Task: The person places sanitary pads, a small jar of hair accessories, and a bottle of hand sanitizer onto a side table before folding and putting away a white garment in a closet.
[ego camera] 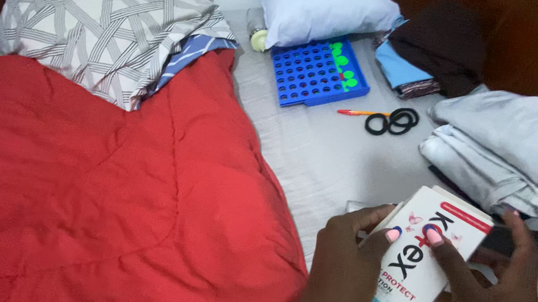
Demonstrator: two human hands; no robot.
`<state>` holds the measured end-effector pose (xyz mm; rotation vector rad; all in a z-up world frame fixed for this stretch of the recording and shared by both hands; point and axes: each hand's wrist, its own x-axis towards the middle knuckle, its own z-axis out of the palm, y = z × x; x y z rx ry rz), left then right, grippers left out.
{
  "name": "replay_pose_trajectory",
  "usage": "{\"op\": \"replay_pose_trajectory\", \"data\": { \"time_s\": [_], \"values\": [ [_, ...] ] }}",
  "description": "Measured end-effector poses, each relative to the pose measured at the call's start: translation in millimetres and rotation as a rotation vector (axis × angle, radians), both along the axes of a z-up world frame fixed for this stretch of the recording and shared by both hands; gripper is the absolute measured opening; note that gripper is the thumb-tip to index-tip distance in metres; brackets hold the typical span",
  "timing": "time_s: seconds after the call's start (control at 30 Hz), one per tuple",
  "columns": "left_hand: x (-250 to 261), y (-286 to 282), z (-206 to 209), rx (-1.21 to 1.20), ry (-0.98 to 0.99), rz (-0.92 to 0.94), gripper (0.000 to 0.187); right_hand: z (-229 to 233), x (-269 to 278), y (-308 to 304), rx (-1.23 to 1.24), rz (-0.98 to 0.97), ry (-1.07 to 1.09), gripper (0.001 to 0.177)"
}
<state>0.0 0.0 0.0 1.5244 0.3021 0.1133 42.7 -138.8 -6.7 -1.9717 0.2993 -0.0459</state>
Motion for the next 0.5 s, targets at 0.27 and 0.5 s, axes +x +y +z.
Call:
{"op": "replay_pose_trajectory", "data": {
  "time_s": [0.27,0.5],
  "values": [
    [4,-7,18,-0.01,-0.197,-0.103,0.031,44,-4,-17,-0.09,-0.009,0.004,0.054],
    [7,-18,43,0.165,-0.045,0.082,0.029,58,-7,-28,0.053,-0.102,-0.127,0.039]
  ]
}}
